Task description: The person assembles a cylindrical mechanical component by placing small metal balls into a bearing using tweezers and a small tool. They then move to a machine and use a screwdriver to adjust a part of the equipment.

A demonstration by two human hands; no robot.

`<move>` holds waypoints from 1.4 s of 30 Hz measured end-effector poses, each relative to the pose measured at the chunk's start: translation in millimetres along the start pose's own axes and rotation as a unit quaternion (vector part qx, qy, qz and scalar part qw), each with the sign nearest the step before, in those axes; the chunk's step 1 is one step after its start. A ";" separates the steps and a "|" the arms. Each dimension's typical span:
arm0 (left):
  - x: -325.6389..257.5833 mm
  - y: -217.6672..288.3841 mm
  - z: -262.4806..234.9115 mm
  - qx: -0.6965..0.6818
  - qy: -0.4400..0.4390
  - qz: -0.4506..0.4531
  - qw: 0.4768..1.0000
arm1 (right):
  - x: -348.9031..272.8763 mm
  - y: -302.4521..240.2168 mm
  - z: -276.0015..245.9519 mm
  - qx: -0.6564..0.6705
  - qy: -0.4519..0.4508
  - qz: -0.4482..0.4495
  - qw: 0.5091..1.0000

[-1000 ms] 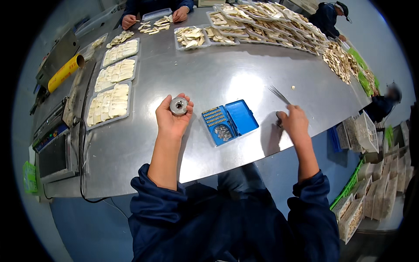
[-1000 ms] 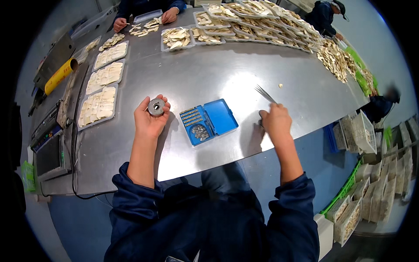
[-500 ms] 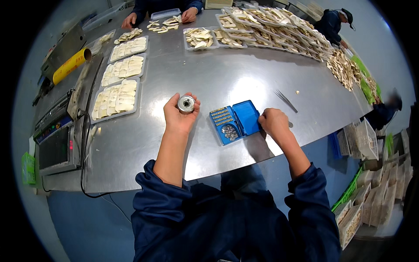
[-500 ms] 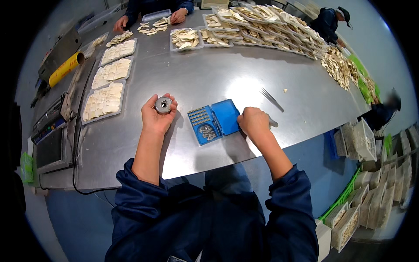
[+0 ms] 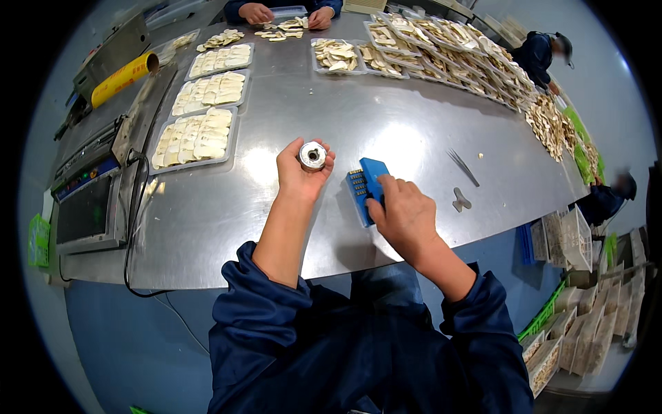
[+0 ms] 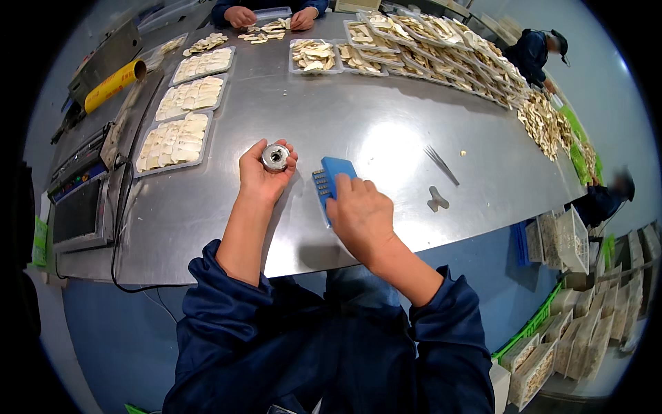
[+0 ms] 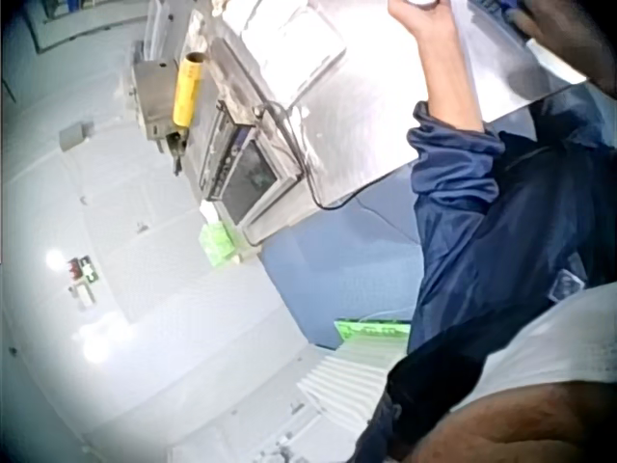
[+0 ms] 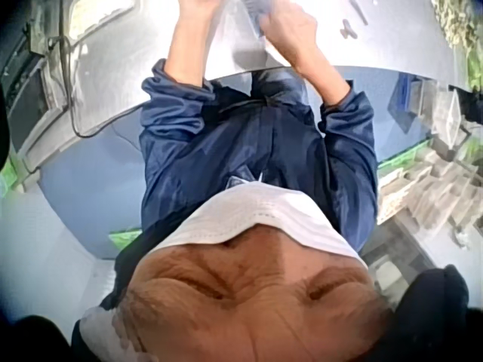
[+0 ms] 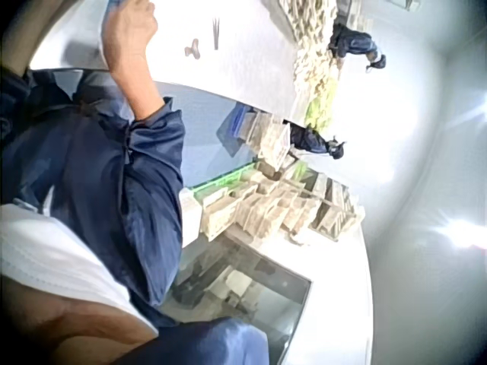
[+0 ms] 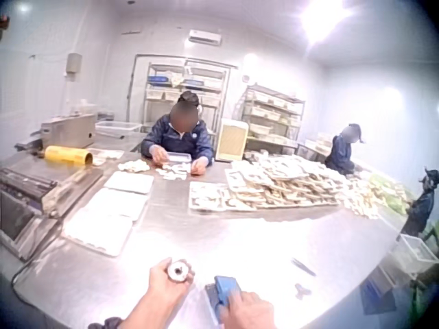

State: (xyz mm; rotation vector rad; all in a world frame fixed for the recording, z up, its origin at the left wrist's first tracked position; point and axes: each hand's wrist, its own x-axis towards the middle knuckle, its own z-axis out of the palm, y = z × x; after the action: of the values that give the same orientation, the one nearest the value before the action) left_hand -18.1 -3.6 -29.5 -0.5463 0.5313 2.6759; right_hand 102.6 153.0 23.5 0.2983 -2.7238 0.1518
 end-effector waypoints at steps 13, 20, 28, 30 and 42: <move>-0.5 -1.2 -3.7 -0.003 0.004 -0.004 1.000 | -5.6 16.2 12.5 0.088 0.033 -0.072 0.993; 5.5 -2.3 -8.8 -0.016 -0.034 -0.007 0.999 | -11.4 9.8 36.1 0.074 -0.010 -0.072 0.995; -47.0 13.7 -16.0 -0.019 -0.085 0.005 0.996 | -51.8 147.4 9.2 -0.061 0.124 0.178 0.974; -82.2 15.4 -28.5 -0.029 -0.107 -0.006 0.994 | -66.0 175.2 13.7 -0.055 -0.020 0.252 0.966; -183.3 -25.3 -93.4 -0.005 -0.031 -0.024 0.999 | -26.8 133.4 -1.9 0.511 -0.155 0.249 0.808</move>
State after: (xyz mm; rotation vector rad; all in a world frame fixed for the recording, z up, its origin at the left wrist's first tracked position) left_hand 178.1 -70.1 -37.2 -0.4715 0.4821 2.6410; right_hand 96.9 287.8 6.1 -0.1534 -2.6640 1.8729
